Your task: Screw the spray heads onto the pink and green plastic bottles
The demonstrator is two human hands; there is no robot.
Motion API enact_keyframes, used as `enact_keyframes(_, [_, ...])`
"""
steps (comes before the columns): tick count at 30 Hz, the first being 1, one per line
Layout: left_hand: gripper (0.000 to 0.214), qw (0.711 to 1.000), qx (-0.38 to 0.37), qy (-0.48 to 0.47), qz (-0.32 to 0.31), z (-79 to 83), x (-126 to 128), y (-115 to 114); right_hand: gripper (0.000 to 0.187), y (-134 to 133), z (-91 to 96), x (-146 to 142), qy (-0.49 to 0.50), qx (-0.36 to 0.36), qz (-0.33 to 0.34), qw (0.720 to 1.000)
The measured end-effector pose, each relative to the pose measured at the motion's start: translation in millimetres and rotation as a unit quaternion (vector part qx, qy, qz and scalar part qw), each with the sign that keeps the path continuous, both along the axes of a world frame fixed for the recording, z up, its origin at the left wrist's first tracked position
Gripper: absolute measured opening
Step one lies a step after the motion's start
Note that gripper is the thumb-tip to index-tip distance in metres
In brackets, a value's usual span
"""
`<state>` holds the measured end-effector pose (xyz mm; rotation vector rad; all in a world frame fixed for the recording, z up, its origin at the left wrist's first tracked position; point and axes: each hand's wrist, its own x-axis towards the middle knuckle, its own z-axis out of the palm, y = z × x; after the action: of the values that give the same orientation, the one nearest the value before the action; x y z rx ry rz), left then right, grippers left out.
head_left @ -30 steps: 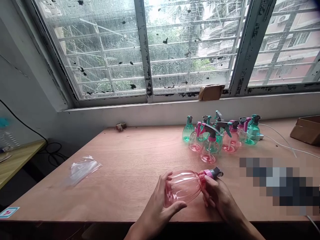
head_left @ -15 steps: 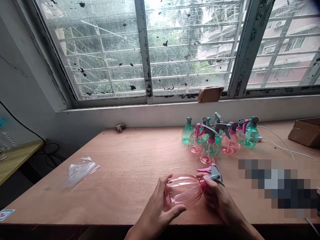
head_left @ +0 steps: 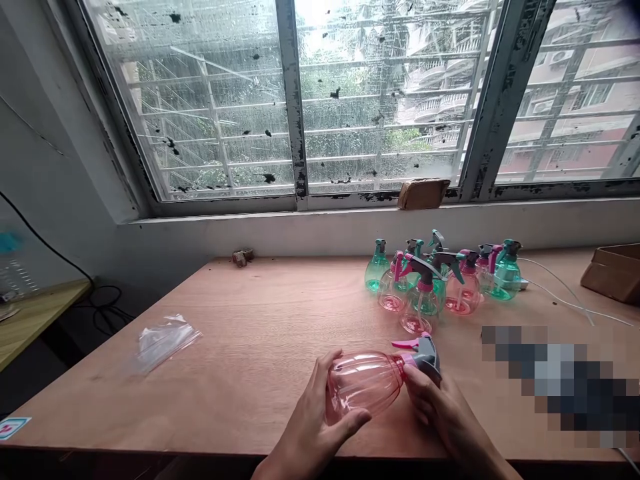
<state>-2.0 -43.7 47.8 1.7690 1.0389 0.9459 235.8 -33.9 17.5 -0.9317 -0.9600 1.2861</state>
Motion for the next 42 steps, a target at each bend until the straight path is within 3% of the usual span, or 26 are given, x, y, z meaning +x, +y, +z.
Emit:
enact_keyframes(7, [0.083,1.0,-0.001,0.007,-0.004,-2.8,-1,0,0.031,-6,2.1,-1,0.02,0.024,0.014,0.999])
enact_keyframes(16, [0.081,1.0,0.009,0.01,-0.012,-0.6,-1,0,0.041,-6,5.3,0,-0.027,0.024,-0.014,0.999])
enact_keyframes(23, [0.105,1.0,0.012,-0.011,0.005,-3.4,1,2,0.041,-5,4.9,-2,-0.025,0.006,-0.051,0.998])
enact_keyframes(27, [0.091,0.998,-0.03,-0.059,-0.005,-0.1,-2,0,0.044,-4,2.0,-4,-0.014,0.004,-0.062,0.998])
enact_keyframes(31, [0.077,0.997,-0.052,-0.051,0.033,0.7,-3,2,0.043,-5,0.6,-3,-0.034,0.013,-0.056,0.998])
enact_keyframes(36, [0.083,0.996,-0.054,-0.064,0.001,-6.8,-3,6,0.043,-6,5.4,0,-0.044,0.025,-0.054,0.997])
enact_keyframes(42, [0.099,1.0,0.013,-0.015,0.001,-9.9,-3,5,0.041,-7,10.1,-2,-0.058,0.027,-0.056,0.996])
